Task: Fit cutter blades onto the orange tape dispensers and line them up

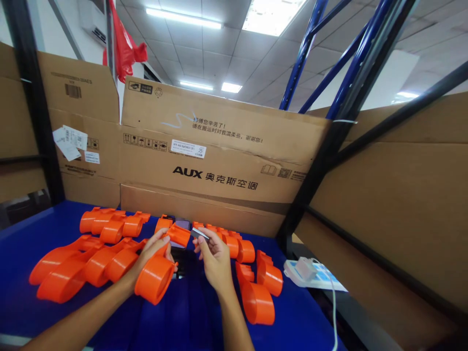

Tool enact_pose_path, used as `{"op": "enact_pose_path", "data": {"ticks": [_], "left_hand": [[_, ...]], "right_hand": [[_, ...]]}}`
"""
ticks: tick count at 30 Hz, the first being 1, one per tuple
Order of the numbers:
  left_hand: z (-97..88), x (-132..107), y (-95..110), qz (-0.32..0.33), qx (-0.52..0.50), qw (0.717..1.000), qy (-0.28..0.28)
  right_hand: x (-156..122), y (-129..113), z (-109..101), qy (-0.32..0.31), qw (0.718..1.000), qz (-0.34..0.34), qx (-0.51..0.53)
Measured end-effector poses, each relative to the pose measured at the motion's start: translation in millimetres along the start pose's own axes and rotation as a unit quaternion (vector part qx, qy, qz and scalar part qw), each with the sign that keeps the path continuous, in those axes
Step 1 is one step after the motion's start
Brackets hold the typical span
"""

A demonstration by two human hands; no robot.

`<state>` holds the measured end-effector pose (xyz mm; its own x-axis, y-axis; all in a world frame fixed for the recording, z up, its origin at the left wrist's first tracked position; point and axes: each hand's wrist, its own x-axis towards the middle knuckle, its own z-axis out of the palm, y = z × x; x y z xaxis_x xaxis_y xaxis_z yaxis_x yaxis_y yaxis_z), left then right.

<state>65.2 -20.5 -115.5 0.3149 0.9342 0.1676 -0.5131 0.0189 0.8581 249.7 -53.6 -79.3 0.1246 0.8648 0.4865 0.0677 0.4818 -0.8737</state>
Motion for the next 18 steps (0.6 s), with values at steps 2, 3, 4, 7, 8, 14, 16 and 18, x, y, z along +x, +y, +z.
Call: {"op": "enact_pose_path", "data": {"ticks": [2,3,4,7,8,14,16,18], "left_hand": [[0.8,-1.3,0.5,0.003,0.0,1.0,0.003],[1.3,-2.1,0.9,0.005,-0.001,1.0,0.001],[1.7,-2.8,1.5,0.006,-0.002,1.0,-0.002],[2.7,-5.3,3.5,0.007,-0.001,1.0,-0.011],[2.8,-6.0,4.1,0.009,0.001,1.0,-0.012],[2.6,-7.9,5.7,0.01,0.007,1.0,-0.017],[2.4,-7.3,5.6,0.008,0.008,1.0,-0.018],[1.7,-6.5,4.6,0.003,0.006,1.0,-0.021]], "right_hand": [[-0.6,0.8,0.0,-0.003,1.0,-0.004,-0.004],[-1.1,0.8,-0.1,-0.002,1.0,-0.005,-0.008],[-1.5,0.7,-0.3,-0.002,1.0,-0.007,-0.012],[-3.0,-0.5,-0.7,-0.002,1.0,-0.01,-0.029],[-3.5,-1.1,-0.8,-0.002,0.999,-0.011,-0.035],[-5.2,-2.9,0.1,-0.008,0.997,-0.021,-0.072],[-4.9,-1.9,-0.5,-0.007,0.996,-0.034,-0.083],[-4.4,-0.4,-1.7,-0.007,0.994,-0.049,-0.097]]}}
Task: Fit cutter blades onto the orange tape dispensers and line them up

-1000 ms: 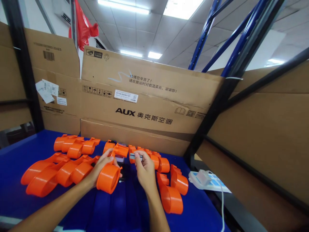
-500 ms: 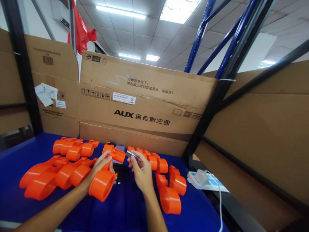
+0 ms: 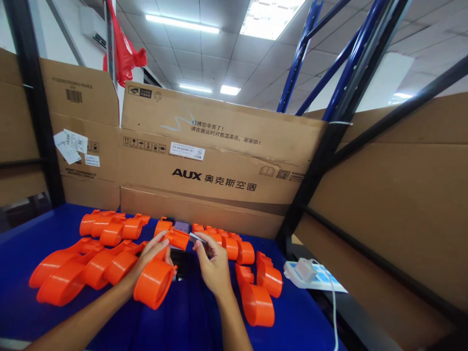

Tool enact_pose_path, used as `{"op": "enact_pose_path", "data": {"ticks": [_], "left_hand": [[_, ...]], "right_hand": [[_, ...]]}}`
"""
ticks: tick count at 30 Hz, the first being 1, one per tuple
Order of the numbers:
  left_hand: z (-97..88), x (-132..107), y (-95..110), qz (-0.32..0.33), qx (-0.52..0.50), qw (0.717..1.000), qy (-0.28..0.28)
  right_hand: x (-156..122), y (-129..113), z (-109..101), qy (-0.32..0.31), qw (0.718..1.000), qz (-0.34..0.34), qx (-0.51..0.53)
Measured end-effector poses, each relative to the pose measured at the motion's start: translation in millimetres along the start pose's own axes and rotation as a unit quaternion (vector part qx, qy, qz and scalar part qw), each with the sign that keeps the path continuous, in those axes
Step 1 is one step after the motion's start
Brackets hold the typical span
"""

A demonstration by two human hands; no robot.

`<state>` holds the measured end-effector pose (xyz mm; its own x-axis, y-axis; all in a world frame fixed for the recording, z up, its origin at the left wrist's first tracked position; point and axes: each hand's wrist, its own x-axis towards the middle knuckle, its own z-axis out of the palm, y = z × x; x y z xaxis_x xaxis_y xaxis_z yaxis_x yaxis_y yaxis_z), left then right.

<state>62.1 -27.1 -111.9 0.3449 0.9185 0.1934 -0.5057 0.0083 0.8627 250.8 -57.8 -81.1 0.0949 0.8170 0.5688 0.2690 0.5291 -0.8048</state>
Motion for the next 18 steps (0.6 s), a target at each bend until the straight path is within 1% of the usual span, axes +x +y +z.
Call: {"op": "enact_pose_path", "data": {"ticks": [2,5,7,10,12,15,18], "left_hand": [[-1.2,0.4,-2.0,-0.009,0.002,1.0,-0.002],[-2.8,-0.2,-5.7,-0.015,0.019,1.0,0.016],[-2.6,-1.3,-7.2,-0.011,0.033,0.999,0.025],[-0.3,-3.0,-7.0,0.003,0.047,0.999,0.017],[1.3,-3.6,-6.1,0.015,0.053,0.998,0.02],[2.0,-3.9,-5.2,0.026,0.068,0.997,0.04],[1.2,-3.8,-5.1,0.031,0.08,0.994,0.064]], "right_hand": [[0.0,2.0,-0.8,-0.002,1.0,-0.013,-0.022],[-0.9,4.7,-0.3,-0.017,0.998,-0.02,-0.05],[-1.8,6.2,1.4,-0.029,0.998,-0.017,-0.052],[-2.0,7.8,3.9,-0.031,0.999,-0.002,-0.043],[-0.9,8.2,4.6,0.001,1.0,0.005,-0.031],[1.3,7.2,3.5,0.071,0.997,0.003,-0.005],[1.8,4.8,1.5,0.091,0.996,0.008,0.0]]}}
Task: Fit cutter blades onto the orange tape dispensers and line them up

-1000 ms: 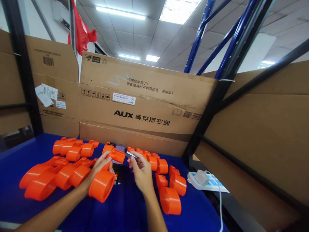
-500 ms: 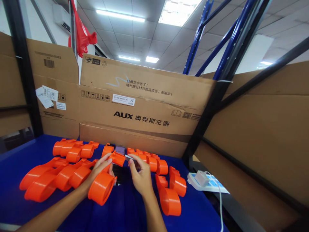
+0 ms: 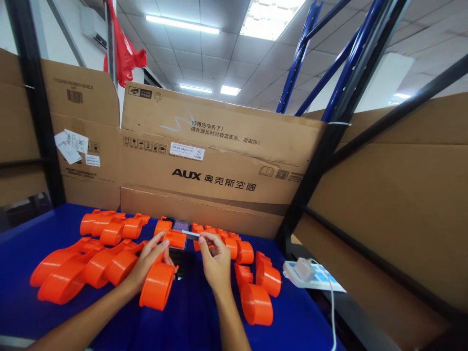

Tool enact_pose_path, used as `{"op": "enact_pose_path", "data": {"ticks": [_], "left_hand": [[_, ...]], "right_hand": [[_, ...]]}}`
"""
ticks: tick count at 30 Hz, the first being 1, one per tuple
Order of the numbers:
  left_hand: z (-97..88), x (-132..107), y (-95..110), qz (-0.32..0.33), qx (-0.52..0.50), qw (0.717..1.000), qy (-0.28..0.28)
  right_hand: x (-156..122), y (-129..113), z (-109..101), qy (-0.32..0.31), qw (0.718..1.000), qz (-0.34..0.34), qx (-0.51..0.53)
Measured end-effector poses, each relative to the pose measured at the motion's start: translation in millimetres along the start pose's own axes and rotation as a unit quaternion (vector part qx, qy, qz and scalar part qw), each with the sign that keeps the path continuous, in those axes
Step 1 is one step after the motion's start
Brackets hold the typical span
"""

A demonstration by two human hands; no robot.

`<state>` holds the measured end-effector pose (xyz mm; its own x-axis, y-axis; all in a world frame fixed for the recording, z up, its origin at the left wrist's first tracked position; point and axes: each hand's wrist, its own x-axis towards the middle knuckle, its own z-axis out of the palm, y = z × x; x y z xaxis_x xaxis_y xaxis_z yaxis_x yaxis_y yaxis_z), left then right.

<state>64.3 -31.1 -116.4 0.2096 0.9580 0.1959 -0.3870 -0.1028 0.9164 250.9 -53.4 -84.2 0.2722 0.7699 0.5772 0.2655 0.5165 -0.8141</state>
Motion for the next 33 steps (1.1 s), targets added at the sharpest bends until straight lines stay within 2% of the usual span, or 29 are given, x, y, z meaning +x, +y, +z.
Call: {"op": "enact_pose_path", "data": {"ticks": [7,19,24,30,33], "left_hand": [[1.6,1.4,3.7,0.004,-0.013,1.0,0.005],[0.1,3.3,6.0,0.015,0.023,0.999,-0.02],[2.8,0.5,6.6,0.021,0.028,0.999,-0.023],[-0.3,4.6,10.5,-0.007,-0.011,0.999,-0.044],[-8.0,12.1,14.5,-0.01,-0.037,0.999,-0.007]], "right_hand": [[-2.9,-4.5,-0.1,-0.023,1.0,-0.01,0.01],[-6.7,-11.4,6.5,-0.118,0.99,-0.071,-0.031],[-8.9,-11.2,11.1,-0.159,0.984,-0.068,-0.029],[-8.4,-9.6,6.1,-0.159,0.986,-0.046,-0.025],[-5.3,-5.1,8.2,-0.152,0.988,-0.022,-0.031]]}}
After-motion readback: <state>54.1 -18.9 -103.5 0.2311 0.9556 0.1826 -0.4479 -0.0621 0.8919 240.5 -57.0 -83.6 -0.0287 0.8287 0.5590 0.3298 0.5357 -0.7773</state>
